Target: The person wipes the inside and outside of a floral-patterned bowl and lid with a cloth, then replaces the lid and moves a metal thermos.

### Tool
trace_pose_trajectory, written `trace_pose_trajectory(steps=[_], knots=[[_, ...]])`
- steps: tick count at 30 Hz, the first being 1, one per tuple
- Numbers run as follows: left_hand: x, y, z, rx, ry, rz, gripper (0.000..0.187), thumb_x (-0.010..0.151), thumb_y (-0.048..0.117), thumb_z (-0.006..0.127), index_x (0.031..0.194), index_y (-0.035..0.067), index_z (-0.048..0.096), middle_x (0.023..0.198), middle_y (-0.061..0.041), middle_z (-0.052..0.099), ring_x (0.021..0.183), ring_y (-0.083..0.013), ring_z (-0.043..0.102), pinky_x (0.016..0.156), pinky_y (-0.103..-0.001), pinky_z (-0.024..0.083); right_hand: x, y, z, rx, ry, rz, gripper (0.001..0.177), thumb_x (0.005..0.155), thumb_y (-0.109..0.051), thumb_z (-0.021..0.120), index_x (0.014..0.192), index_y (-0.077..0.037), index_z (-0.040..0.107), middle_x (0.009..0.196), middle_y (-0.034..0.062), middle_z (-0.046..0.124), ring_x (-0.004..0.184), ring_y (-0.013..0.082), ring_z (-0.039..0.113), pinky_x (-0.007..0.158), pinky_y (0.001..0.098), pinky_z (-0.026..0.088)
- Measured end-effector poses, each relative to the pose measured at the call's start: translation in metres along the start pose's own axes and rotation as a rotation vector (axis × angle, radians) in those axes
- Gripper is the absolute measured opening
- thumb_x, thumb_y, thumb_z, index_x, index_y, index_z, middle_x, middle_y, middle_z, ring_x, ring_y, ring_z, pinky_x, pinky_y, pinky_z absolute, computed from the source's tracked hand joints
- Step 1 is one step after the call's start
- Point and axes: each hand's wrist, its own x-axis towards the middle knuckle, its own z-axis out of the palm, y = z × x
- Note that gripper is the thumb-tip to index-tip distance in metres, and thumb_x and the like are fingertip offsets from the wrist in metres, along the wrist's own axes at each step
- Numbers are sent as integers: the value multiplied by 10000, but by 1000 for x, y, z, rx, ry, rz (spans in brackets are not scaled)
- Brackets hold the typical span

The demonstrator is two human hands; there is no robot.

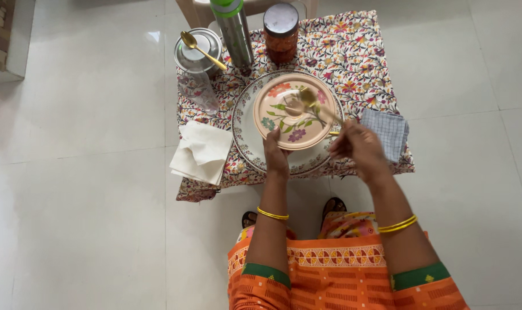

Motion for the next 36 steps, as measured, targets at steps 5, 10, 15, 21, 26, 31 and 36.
trace_pose_trajectory(steps=[5, 10, 15, 21, 26, 31, 36], knots=[[3, 7, -10, -7, 53, 77, 478, 1010, 350, 467, 1287, -38, 503, 1136, -188, 643, 996, -244, 705, 827, -366, 630, 17, 7, -59, 12, 105, -100, 422, 1138, -403, 473, 829, -133, 569, 658, 29, 633, 557, 123, 583, 535, 271, 478], [1, 17, -10, -80, 60, 71, 514, 977, 357, 456, 1342, -3, 485, 1204, -180, 652, 1060, -252, 702, 839, -356, 637, 25, 18, -79, -250, 106, -9, 448, 1132, -420, 444, 827, -116, 566, 676, 22, 555, 587, 124, 486, 552, 284, 414], [5, 11, -16, -144, 26, 35, 520, 975, 366, 454, 1357, 17, 499, 1232, -145, 664, 1084, -219, 695, 869, -352, 617, 26, 14, -68, -702, 119, -88, 492, 1084, -438, 464, 818, -62, 638, 734, 57, 556, 689, 163, 499, 649, 342, 429], [8, -2, -25, -114, 11, 10, 478, 982, 346, 476, 1319, 13, 539, 1200, -131, 676, 1061, -195, 692, 892, -340, 594, 33, 22, -52, -1004, 219, -370, 446, 1026, -408, 607, 811, -32, 712, 760, 152, 566, 790, 297, 540, 694, 440, 428], [7, -7, -24, -99, -21, -7, 454, 995, 341, 492, 1276, -5, 577, 1163, -132, 675, 1039, -200, 685, 908, -349, 574, 28, 25, -40, -1074, 376, -427, 446, 973, -453, 700, 854, -23, 701, 814, 130, 621, 839, 318, 565, 728, 457, 463], [2, -5, -19, -80, -57, 12, 457, 990, 343, 503, 1270, -10, 583, 1166, -133, 681, 1067, -206, 678, 949, -351, 554, 21, 20, -31, -976, 333, -373, 340, 931, -397, 721, 1023, -70, 706, 918, 122, 637, 891, 316, 598, 778, 461, 490], [-5, 0, -11, -81, -25, -11, 442, 970, 331, 511, 1294, 33, 557, 1189, -105, 664, 1121, -197, 646, 990, -346, 522, 18, 6, -51, -983, 356, -290, 476, 845, -242, 673, 1309, -138, 643, 1098, 102, 619, 1077, 304, 596, 901, 457, 512]])
